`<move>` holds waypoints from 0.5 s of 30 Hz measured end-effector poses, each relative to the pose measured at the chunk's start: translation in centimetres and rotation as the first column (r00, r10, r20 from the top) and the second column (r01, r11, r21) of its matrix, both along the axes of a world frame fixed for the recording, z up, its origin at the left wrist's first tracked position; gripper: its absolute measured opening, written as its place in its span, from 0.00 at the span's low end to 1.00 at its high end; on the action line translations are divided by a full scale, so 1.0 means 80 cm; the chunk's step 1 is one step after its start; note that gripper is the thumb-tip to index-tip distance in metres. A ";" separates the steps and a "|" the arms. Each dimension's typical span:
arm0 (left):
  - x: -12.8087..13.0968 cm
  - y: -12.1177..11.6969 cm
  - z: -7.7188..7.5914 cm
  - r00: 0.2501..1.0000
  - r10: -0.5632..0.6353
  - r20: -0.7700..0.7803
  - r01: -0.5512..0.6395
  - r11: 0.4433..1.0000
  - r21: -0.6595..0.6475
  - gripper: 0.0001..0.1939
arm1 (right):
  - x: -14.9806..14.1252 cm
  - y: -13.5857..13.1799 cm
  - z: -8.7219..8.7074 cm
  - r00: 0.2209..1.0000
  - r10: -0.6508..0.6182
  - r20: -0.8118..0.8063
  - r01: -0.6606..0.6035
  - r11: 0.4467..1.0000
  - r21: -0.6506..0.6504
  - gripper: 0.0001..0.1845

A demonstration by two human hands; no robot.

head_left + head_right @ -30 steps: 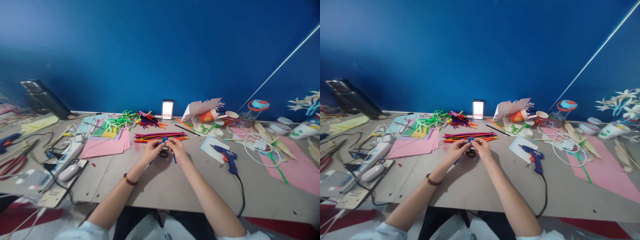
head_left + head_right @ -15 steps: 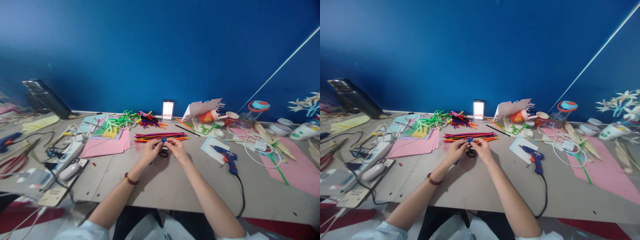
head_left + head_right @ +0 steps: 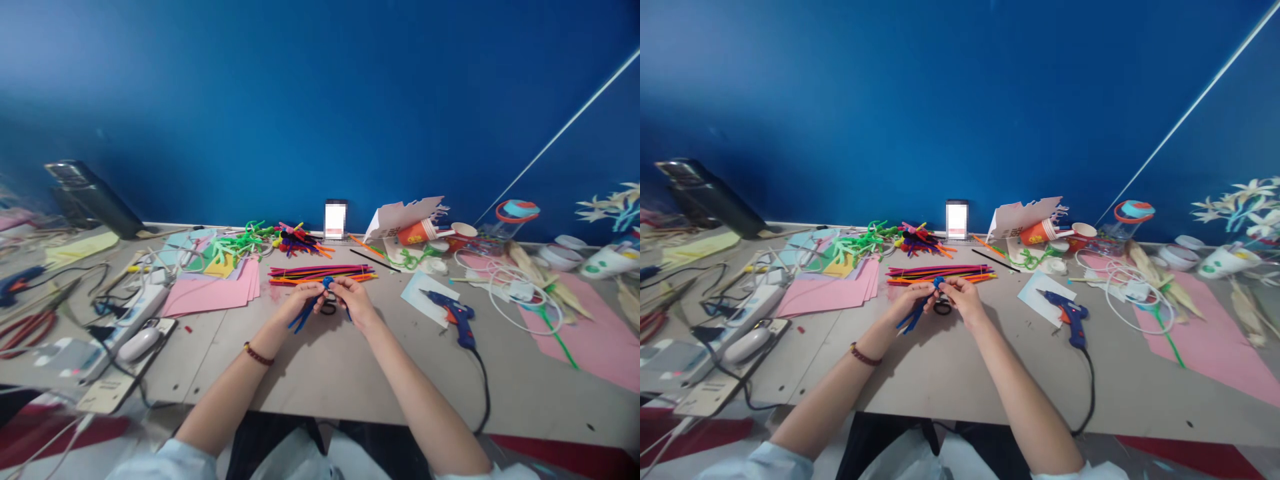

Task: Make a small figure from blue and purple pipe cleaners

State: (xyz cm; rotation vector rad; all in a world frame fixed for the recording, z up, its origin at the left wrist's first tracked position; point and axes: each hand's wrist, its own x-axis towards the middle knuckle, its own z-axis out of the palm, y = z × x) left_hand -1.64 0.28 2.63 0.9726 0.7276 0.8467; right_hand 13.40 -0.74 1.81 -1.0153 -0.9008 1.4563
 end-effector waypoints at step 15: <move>0.005 -0.007 -0.006 0.709 0.508 -0.490 -0.006 0.698 0.716 0.10 | -0.003 0.002 -0.005 0.983 -0.149 0.108 0.145 0.988 0.042 0.17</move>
